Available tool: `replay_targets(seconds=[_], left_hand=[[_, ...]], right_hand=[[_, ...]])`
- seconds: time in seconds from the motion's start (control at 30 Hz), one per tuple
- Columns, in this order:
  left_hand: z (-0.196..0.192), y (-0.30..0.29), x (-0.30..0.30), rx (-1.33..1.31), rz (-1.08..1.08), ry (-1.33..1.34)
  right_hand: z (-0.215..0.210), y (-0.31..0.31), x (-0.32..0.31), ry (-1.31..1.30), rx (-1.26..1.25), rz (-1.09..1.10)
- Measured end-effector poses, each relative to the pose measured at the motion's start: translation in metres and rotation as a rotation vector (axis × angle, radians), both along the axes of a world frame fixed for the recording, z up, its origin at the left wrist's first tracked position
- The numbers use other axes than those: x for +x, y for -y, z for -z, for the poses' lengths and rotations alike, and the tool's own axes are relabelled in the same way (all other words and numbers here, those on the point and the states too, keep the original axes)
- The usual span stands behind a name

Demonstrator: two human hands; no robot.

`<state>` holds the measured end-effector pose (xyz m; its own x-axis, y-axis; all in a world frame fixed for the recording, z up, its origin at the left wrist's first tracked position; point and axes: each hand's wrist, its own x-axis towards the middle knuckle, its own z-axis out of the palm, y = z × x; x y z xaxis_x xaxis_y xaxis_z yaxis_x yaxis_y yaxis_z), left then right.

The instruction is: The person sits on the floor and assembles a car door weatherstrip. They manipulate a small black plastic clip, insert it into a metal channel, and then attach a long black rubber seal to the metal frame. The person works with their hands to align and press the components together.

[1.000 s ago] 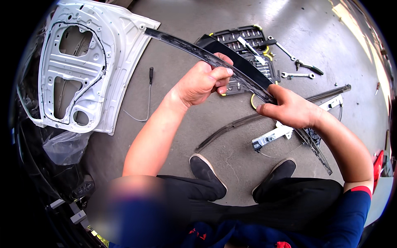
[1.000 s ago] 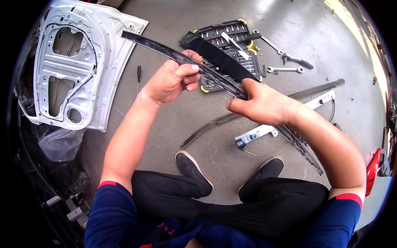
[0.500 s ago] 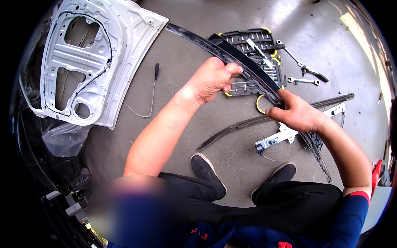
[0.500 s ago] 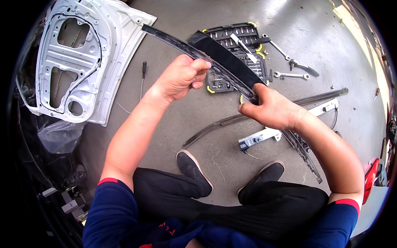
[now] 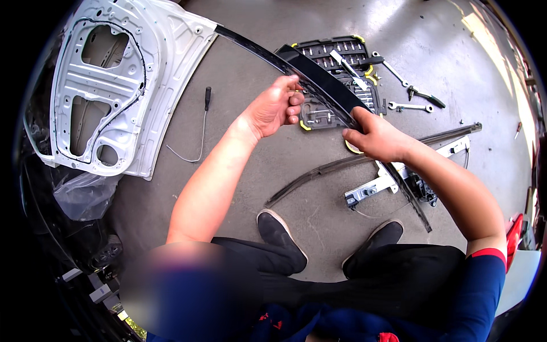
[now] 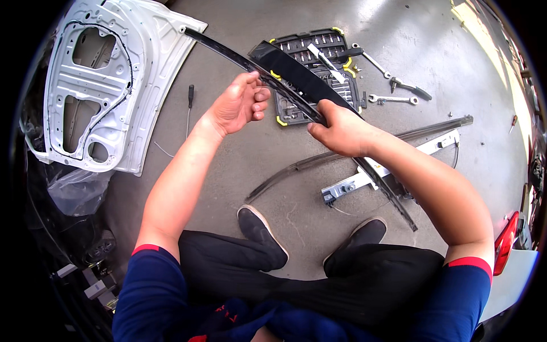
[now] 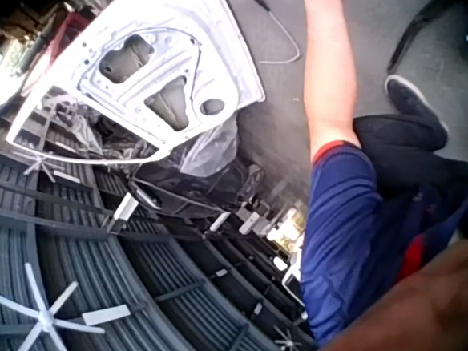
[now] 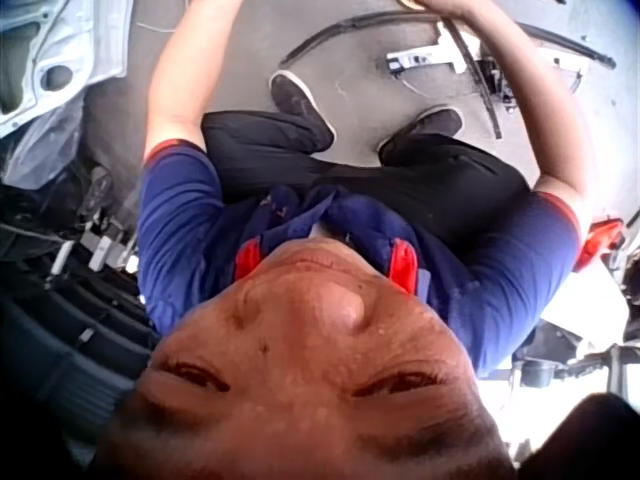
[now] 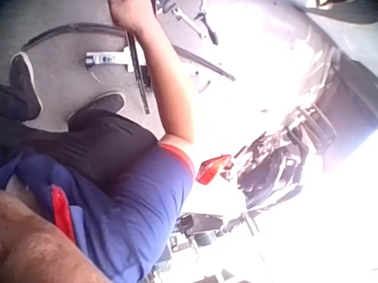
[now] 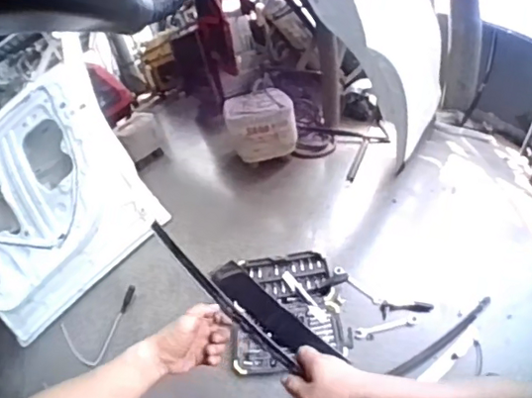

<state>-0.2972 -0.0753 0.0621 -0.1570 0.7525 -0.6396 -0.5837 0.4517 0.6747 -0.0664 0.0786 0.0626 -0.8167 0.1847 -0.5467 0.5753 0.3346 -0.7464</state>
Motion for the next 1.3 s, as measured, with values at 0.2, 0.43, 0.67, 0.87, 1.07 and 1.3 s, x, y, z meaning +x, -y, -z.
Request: replay_targets(seconds=[0.2, 0.43, 0.67, 0.87, 1.07, 1.3], left_hand=[[0.01, 0.033, -0.023, -0.067, -0.139, -0.037], [-0.047, 0.065, 0.004, -0.222, -0.039, -0.352], [-0.091, 0.105, 0.035, -0.22, 0.021, -0.325], [-0.081, 0.084, 0.032, -0.105, -0.01, -0.226], [-0.068, 0.084, 0.022, 0.194, -0.098, 0.126], [-0.063, 0.069, 0.042, 0.27, -0.125, 0.275]], right_hand=[[0.057, 0.005, -0.035, 0.017, 0.091, 0.019], [0.121, 0.027, -0.079, 0.234, -0.012, 0.031], [0.146, 0.03, -0.091, 0.289, 0.313, -0.164], [0.123, 0.031, -0.08, 0.277, 0.415, -0.229], [0.076, 0.021, -0.054, 0.058, 0.598, -0.335], [-0.044, 0.03, -0.027, -0.919, 0.213, -0.142]])
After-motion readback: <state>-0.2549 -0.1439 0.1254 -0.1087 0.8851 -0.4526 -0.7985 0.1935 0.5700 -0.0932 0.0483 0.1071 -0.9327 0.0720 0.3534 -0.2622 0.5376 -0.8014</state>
